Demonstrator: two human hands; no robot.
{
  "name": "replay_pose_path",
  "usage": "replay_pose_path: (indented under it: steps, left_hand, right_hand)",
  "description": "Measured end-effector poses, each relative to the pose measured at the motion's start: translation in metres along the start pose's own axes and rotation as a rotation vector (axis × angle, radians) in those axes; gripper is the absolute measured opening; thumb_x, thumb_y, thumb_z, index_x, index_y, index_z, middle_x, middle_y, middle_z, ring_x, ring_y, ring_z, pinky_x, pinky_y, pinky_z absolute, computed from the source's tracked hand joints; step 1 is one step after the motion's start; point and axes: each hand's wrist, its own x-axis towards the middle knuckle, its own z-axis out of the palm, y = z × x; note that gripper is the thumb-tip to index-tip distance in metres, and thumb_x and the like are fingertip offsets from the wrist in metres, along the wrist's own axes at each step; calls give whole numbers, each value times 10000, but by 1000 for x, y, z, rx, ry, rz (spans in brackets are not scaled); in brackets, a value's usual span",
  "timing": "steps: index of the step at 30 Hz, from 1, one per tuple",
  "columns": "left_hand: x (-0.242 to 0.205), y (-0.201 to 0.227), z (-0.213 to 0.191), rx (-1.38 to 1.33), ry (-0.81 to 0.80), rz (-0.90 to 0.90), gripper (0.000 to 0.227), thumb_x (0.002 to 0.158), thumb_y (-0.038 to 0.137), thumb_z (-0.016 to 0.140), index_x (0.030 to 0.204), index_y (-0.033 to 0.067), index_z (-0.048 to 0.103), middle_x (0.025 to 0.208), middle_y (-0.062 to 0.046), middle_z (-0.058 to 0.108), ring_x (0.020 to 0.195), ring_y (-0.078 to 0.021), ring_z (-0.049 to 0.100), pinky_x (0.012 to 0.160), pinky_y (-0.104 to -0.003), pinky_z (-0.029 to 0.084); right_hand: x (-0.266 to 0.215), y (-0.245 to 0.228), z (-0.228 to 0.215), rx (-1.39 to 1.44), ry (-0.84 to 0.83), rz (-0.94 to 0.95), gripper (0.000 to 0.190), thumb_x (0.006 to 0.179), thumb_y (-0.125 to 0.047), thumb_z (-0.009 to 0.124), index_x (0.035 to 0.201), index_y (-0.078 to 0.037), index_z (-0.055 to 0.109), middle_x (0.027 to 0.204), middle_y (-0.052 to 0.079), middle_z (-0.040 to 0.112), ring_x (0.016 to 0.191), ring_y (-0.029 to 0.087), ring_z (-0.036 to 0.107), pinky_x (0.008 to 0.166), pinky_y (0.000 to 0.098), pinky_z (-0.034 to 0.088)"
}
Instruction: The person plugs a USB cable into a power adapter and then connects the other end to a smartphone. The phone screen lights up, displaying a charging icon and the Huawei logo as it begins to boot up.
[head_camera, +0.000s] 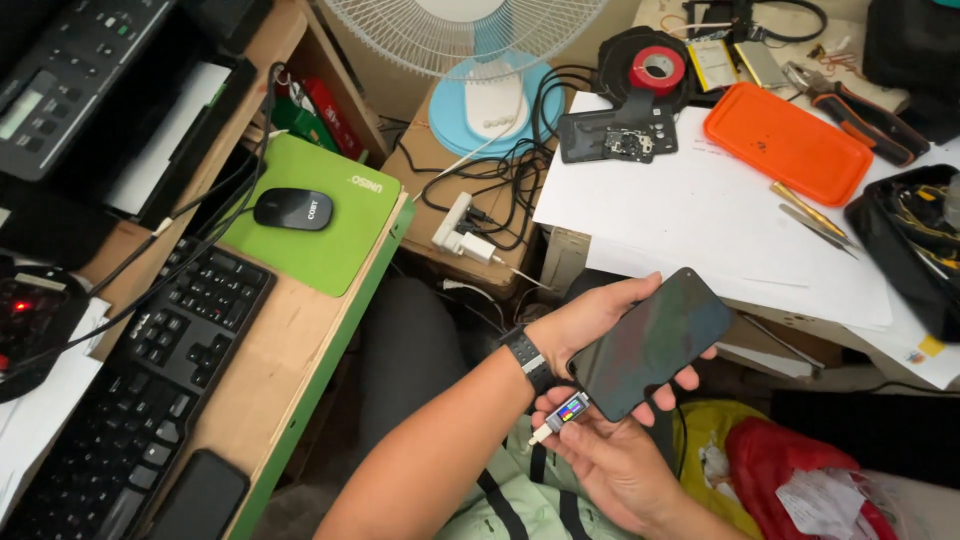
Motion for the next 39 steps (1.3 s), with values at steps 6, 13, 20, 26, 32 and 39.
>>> replay_pose_path:
  steps: [6, 13, 20, 26, 32, 39]
  left_hand:
    - [0, -8, -6, -91, -50, -64, 964, 1306, 801, 422, 1634, -94, 562, 1311, -311, 762, 1015, -467, 815, 850, -628, 715]
    - [4, -6, -11, -135, -78, -95, 969, 1300, 806, 438, 1667, -87, 519, 1335, -316, 743, 1046, -486, 802, 886, -647, 703]
    - [3, -7, -2, -97, -30, -83, 960, 1288, 807, 443, 1614, -87, 571, 1277, -296, 756, 992, -453, 799, 843, -619, 710]
    - [6, -12, -12, -166, -53, -132, 984, 1267, 847, 451, 1645, -58, 536, 1292, -278, 733, 1004, -447, 778, 853, -611, 696]
    - [-6, -8, 14, -58, 15, -64, 946, 1281, 805, 430, 1616, -66, 582, 1222, -241, 752, 940, -392, 780, 796, -530, 686]
    - [-7, -12, 9, -91, 11, -50, 962, 1275, 813, 458, 1631, -76, 562, 1237, -254, 770, 942, -394, 809, 812, -535, 723]
  right_hand:
    - [8, 16, -16, -11, -227, -93, 444, 1061, -78, 719, 1482, 56, 675, 1335, 317, 800, 1190, 435, 797, 1068, 627, 700]
    - [11, 17, -21, -73, -240, -105, 462, 1079, -171, 721, 1499, 5, 648, 1326, 300, 788, 1220, 402, 761, 1105, 588, 643]
    - [7, 14, -14, -120, -101, -34, 488, 993, 105, 776, 1478, 83, 732, 1270, 276, 777, 1246, 362, 719, 1118, 521, 566]
    - [5, 15, -10, -143, -116, -59, 424, 1008, 90, 784, 1431, 83, 763, 1250, 241, 781, 1218, 337, 710, 1094, 491, 559]
    - [5, 15, -10, -162, -106, -42, 442, 990, 88, 809, 1429, 75, 765, 1259, 220, 769, 1208, 315, 709, 1116, 465, 572]
    - [7, 18, -13, -181, -86, -55, 415, 997, 47, 822, 1408, 79, 774, 1271, 214, 748, 1217, 315, 680, 1116, 467, 540]
